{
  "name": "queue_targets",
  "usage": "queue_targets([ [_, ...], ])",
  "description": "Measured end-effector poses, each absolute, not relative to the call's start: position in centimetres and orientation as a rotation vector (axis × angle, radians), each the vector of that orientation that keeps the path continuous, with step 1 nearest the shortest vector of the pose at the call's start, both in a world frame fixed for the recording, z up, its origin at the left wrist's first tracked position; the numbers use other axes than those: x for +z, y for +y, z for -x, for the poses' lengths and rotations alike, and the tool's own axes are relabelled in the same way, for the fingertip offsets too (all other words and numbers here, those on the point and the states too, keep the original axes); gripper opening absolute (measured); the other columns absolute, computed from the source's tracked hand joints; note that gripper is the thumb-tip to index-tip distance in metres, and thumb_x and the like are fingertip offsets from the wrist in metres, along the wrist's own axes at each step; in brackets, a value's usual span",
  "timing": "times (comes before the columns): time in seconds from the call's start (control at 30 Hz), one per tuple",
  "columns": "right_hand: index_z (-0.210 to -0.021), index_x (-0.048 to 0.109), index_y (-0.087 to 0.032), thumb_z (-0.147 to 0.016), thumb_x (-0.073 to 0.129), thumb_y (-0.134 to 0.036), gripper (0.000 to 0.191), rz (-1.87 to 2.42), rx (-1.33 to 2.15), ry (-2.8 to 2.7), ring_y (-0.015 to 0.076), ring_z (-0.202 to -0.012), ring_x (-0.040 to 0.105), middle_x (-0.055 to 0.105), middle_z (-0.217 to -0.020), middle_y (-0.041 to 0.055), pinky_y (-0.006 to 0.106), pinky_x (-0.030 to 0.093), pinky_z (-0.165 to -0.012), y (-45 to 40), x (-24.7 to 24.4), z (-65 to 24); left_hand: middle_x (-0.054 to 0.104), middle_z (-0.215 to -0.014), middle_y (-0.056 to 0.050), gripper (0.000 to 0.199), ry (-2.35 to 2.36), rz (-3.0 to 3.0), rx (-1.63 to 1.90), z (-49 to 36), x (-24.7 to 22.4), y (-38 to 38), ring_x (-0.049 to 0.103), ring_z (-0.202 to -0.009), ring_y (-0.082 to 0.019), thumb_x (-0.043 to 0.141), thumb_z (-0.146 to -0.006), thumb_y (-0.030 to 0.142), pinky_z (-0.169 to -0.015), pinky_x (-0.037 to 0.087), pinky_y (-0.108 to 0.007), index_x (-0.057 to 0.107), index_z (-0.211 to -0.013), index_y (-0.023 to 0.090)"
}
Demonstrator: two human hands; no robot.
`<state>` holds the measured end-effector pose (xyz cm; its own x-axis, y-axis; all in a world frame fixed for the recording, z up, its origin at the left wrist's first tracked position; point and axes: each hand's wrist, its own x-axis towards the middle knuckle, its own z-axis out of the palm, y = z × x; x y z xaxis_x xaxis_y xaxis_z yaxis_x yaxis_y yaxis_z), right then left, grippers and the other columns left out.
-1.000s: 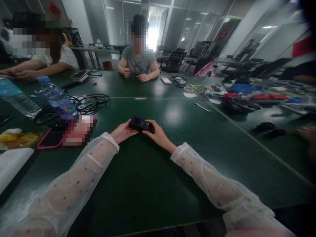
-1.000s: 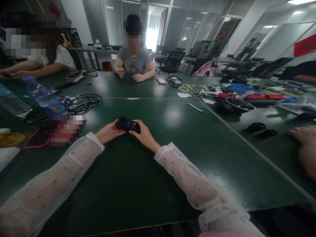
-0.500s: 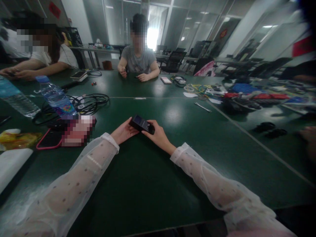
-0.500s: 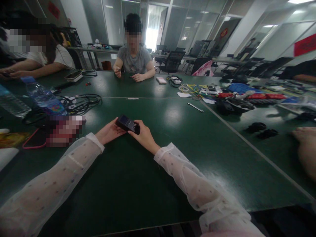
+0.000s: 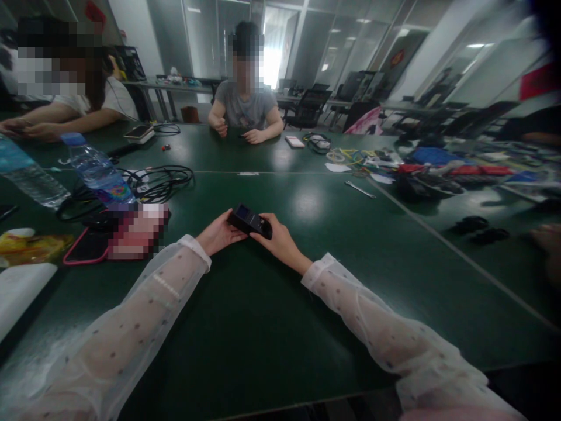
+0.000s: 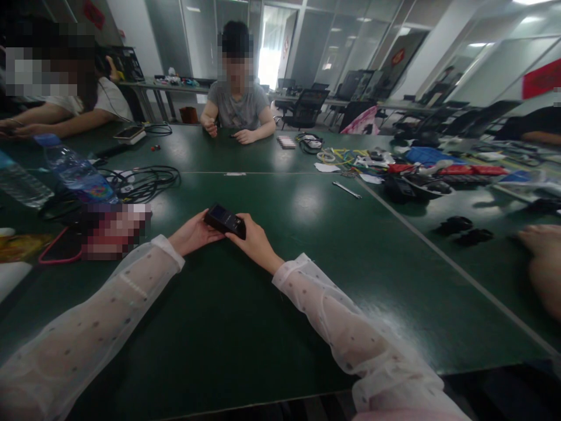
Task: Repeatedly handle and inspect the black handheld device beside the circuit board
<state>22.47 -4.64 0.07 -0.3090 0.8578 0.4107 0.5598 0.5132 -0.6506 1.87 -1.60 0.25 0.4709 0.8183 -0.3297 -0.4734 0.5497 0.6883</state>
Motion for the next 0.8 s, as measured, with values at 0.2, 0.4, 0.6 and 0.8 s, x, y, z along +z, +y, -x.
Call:
queue_targets([
  [0.2,-0.121,0.043,-0.021,-0.083,0.065,-0.038,0.046,1.144,0.49,-2.032,0.0242,-0.096,0.064,0.062,-0.111,0.0103,0.039,0.052,-0.082,-4.65,0.05,-22.48,0.068,-0.097,-0.017,0.042,0.735,-0.572,0.877,-2.11,0.52,-1.7,0.067,-0.091,-0.025,0.035,-0.099,0.037,-0.089,0.048,-0.04,0.056,-0.122,0.009],
  [0.4,-0.122,0.042,-0.022,-0.084,0.064,-0.037,0.046,1.135,0.469,-2.048,0.0252,-0.096,0.064,0.061,-0.112,0.0104,0.041,0.052,-0.083,-4.67,0.0,-22.44,0.069,-0.096,-0.017,0.042,0.77,-0.578,0.883,-2.29,0.8,-1.87,0.068,-0.089,-0.025,0.033,-0.1,0.036,-0.09,0.048,-0.04,0.056,-0.121,0.009],
  [0.6,-0.125,0.042,-0.022,-0.086,0.061,-0.034,0.045,1.114,0.467,-2.047,0.0256,-0.103,0.062,0.06,-0.117,0.0112,0.043,0.051,-0.088,-4.59,0.01,-22.38,0.069,-0.096,-0.017,0.048,0.741,-0.578,0.854,-2.23,0.94,-1.96,0.068,-0.089,-0.024,0.031,-0.1,0.043,-0.091,0.048,-0.039,0.056,-0.122,0.009],
  [0.8,-0.123,0.045,-0.02,-0.086,0.061,-0.035,0.043,1.115,0.473,-2.03,0.0255,-0.101,0.062,0.061,-0.115,0.0116,0.042,0.051,-0.086,-4.58,0.1,-22.39,0.068,-0.097,-0.017,0.051,0.717,-0.533,0.85,-2.18,1.0,-2.0,0.067,-0.091,-0.024,0.032,-0.099,0.047,-0.093,0.047,-0.039,0.057,-0.118,0.007],
])
